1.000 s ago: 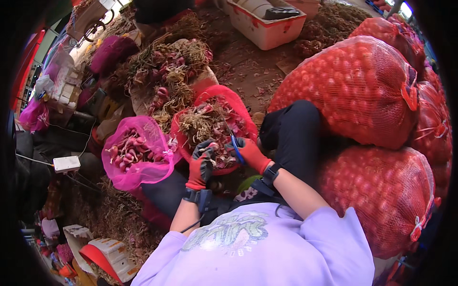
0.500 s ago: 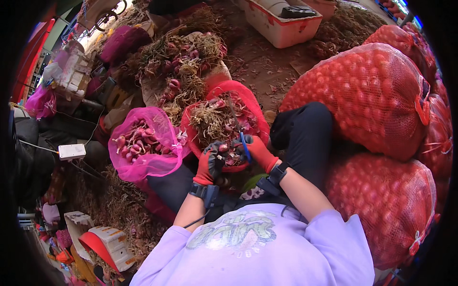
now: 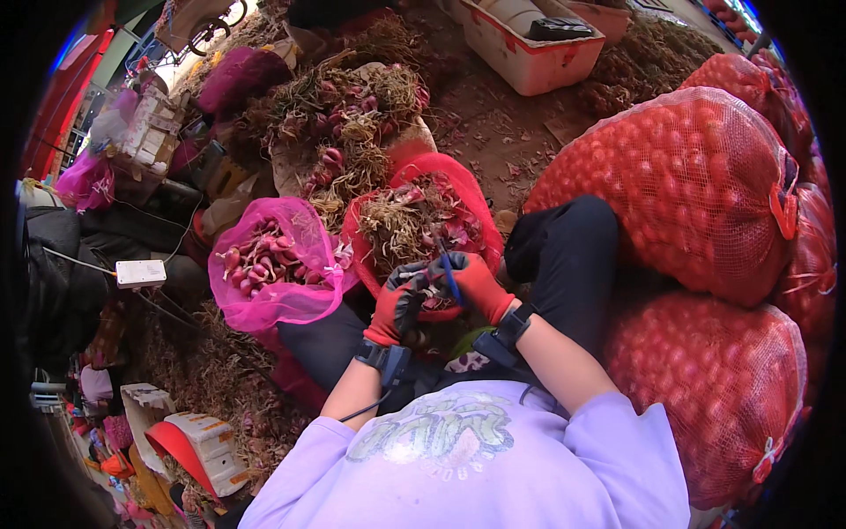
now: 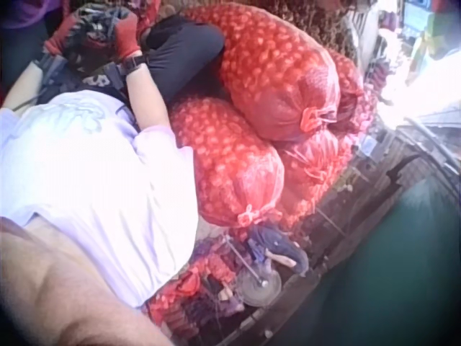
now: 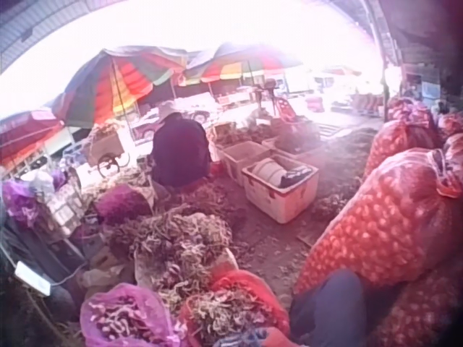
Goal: The person trims the roots and stems from shallots using shears, placing the cleaned shallots into a pink mesh bag and the discarded trimmings into a red mesh bag. They handle each shallot individually, occasionally moving the debris in the red bag to reach more shallots.
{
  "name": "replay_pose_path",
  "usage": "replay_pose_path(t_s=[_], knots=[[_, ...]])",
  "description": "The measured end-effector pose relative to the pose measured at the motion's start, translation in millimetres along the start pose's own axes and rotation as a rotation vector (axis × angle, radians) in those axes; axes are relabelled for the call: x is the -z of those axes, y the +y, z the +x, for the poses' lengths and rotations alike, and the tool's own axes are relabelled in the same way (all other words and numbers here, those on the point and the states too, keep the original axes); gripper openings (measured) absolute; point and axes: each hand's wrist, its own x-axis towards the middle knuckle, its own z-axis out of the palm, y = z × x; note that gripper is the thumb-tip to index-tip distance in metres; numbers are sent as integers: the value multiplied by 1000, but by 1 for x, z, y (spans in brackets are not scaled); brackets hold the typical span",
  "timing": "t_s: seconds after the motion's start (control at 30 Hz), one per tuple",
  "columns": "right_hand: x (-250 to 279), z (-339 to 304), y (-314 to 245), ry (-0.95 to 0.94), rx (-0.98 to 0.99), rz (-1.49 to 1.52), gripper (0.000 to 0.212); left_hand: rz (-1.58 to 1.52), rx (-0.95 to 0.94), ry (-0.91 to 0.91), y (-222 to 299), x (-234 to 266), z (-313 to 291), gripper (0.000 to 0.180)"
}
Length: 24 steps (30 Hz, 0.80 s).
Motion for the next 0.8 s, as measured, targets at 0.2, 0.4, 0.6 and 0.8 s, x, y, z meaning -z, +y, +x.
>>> replay_pose_path(t_s=[0.2, 0.4, 0.6, 0.8], knots=[[5, 11, 33, 71, 353, -458, 21, -183, 15, -3, 4, -11, -2, 23], [-2, 0, 18, -28, 119, 8, 22, -123, 169, -31, 9, -5, -6, 25], [-4, -2, 15, 84, 580, -1019, 19, 29, 124, -8, -9, 10, -2, 18], [14, -1, -17, -34, 74, 272, 16, 3, 134, -67, 6, -3, -6, 25]])
